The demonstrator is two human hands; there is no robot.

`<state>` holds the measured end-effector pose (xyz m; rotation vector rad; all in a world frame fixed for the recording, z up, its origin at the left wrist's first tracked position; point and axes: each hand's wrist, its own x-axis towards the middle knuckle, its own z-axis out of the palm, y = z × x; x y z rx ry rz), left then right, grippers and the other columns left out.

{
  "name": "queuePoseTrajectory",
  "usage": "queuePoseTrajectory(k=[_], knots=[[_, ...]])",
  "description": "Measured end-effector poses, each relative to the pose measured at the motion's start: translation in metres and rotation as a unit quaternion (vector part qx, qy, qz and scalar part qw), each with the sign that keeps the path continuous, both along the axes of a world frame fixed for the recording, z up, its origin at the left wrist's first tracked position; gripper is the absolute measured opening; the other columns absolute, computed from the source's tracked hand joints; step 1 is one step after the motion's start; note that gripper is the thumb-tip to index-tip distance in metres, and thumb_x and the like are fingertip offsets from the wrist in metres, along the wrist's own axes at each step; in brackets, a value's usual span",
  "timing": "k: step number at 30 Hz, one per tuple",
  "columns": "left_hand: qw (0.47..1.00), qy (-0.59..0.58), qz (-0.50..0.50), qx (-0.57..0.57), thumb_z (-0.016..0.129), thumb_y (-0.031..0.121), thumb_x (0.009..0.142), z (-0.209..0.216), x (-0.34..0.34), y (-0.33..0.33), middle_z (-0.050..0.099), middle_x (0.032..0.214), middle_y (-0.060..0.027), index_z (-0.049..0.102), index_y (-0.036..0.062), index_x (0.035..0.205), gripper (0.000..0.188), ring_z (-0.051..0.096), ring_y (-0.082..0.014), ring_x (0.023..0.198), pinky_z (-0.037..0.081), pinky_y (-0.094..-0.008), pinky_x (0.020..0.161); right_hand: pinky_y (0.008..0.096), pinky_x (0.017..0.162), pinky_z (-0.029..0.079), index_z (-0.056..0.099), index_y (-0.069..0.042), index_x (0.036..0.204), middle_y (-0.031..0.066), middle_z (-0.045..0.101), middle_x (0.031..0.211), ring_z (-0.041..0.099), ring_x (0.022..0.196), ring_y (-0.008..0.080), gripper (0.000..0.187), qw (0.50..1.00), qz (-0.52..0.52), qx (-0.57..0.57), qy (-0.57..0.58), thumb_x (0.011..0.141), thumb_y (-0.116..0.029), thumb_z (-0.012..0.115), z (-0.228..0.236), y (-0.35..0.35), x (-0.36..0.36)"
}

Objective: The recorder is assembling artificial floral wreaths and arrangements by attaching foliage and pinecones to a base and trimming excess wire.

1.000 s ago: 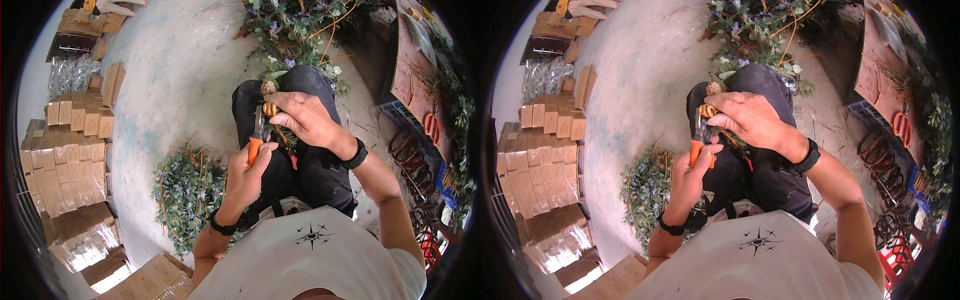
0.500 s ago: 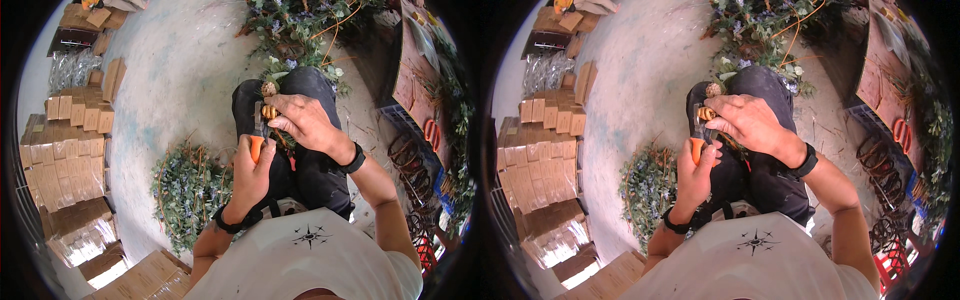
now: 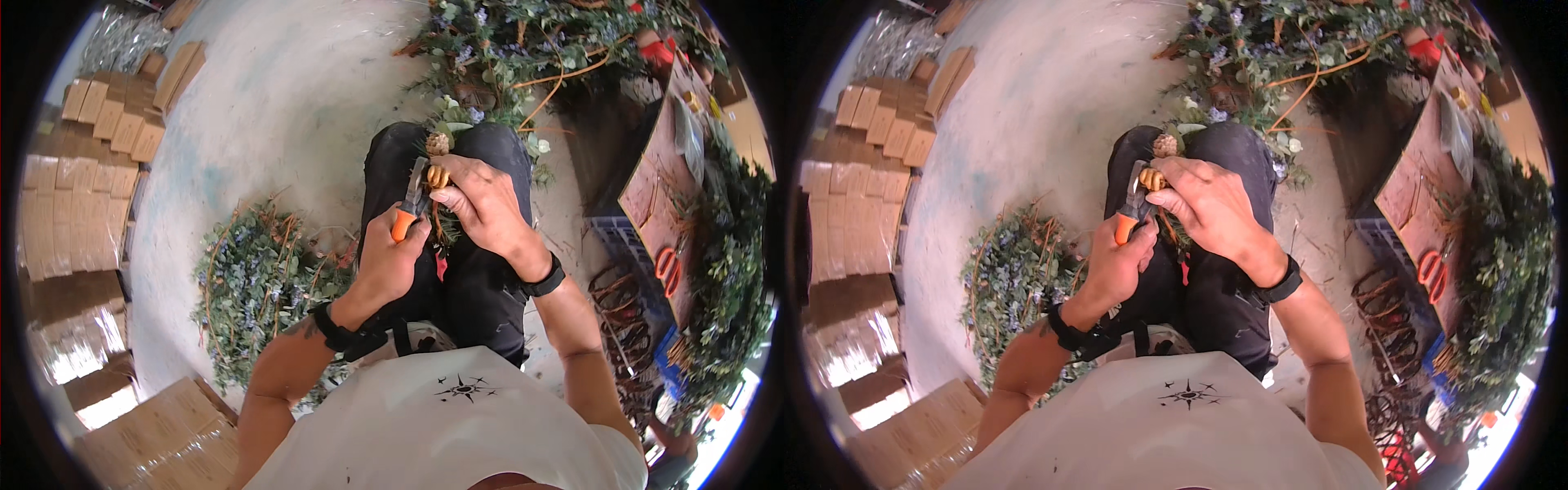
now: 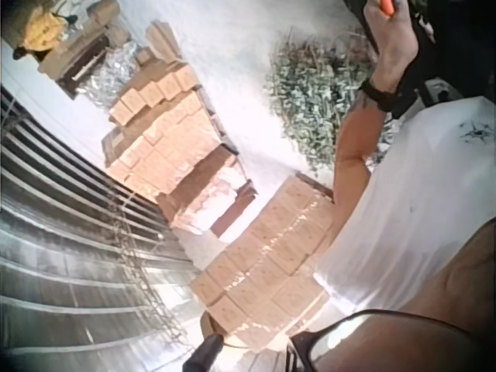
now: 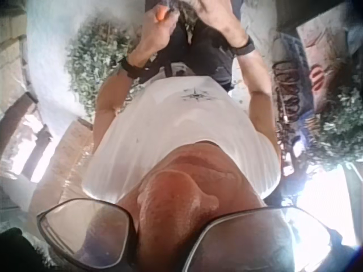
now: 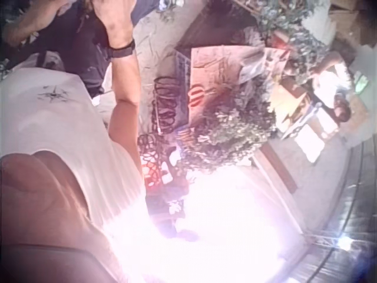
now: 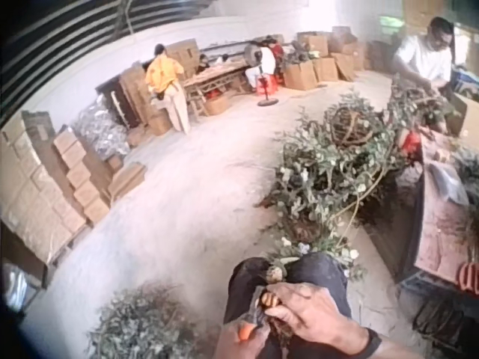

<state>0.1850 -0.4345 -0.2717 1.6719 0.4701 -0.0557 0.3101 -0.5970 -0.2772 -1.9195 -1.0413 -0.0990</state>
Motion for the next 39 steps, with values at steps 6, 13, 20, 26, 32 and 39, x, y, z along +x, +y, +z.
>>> queuePoseTrajectory(k=[6, 13, 20, 26, 32, 39], knots=[[0.983, -0.001, 0.104, 0.153, 0.066, 0.025, 0.100, 0.017, -0.015, 0.045, 0.069, 0.088, -0.0116, 0.066, -0.0005, 0.112, 0.028, 0.067, -0.0218, 0.081, 0.052, -0.0378, 0.078, 0.0461, 0.088, 0.056, 0.066, -0.005, 0.126, 0.0187, 0.071, 0.118, 0.068, 0.106, 0.0411, 0.042, 1.000, -0.018, -0.001, 0.004, 0.098, -0.035, 0.069, 0.000, -0.003, -0.001], [0.996, 0.058, -0.072, -0.013, 0.066, 0.028, 0.101, 0.037, -0.022, 0.007, 0.067, 0.090, -0.0094, 0.063, -0.0008, 0.114, 0.031, 0.062, -0.0201, 0.083, 0.050, -0.0352, 0.080, 0.0464, 0.092, 0.055, 0.064, -0.004, 0.130, 0.0194, 0.071, 0.122, 0.068, 0.109, 0.0411, 0.044, 1.000, 0.006, -0.008, 0.009, 0.100, -0.036, 0.067, -0.004, -0.003, 0.002], [0.996, 0.050, -0.076, 0.019, 0.066, 0.029, 0.101, 0.041, -0.016, -0.005, 0.063, 0.081, -0.0114, 0.061, -0.0006, 0.110, 0.031, 0.060, -0.0226, 0.074, 0.049, -0.0361, 0.073, 0.0457, 0.093, 0.055, 0.065, -0.005, 0.130, 0.0178, 0.071, 0.123, 0.068, 0.109, 0.0402, 0.041, 1.000, -0.007, -0.010, 0.023, 0.100, -0.034, 0.066, -0.002, -0.007, -0.001], [0.999, 0.019, -0.036, 0.007, 0.066, 0.027, 0.103, 0.033, -0.025, -0.010, 0.069, 0.086, -0.0079, 0.062, -0.0017, 0.108, 0.030, 0.064, -0.0146, 0.080, 0.050, -0.0318, 0.076, 0.0447, 0.093, 0.055, 0.065, -0.004, 0.129, 0.0175, 0.072, 0.121, 0.069, 0.107, 0.0396, 0.040, 1.000, -0.007, -0.018, 0.020, 0.100, -0.031, 0.067, 0.000, -0.004, 0.000], [0.997, 0.026, -0.059, 0.035, 0.065, 0.021, 0.102, 0.030, -0.023, -0.008, 0.068, 0.083, -0.0088, 0.061, -0.0026, 0.110, 0.026, 0.065, -0.0182, 0.078, 0.051, -0.0332, 0.075, 0.0443, 0.092, 0.055, 0.065, -0.003, 0.129, 0.0183, 0.072, 0.117, 0.069, 0.106, 0.0394, 0.039, 1.000, -0.012, -0.016, 0.017, 0.099, -0.028, 0.069, -0.001, -0.004, 0.000], [0.996, 0.002, -0.058, 0.064, 0.066, 0.021, 0.101, 0.030, -0.019, -0.008, 0.067, 0.081, -0.0094, 0.062, -0.0011, 0.109, 0.024, 0.064, -0.0192, 0.073, 0.050, -0.0349, 0.070, 0.0410, 0.098, 0.051, 0.064, 0.003, 0.131, 0.0186, 0.071, 0.124, 0.068, 0.109, 0.0337, 0.042, 0.999, 0.001, -0.028, 0.031, 0.104, -0.029, 0.064, -0.002, -0.008, 0.000]])
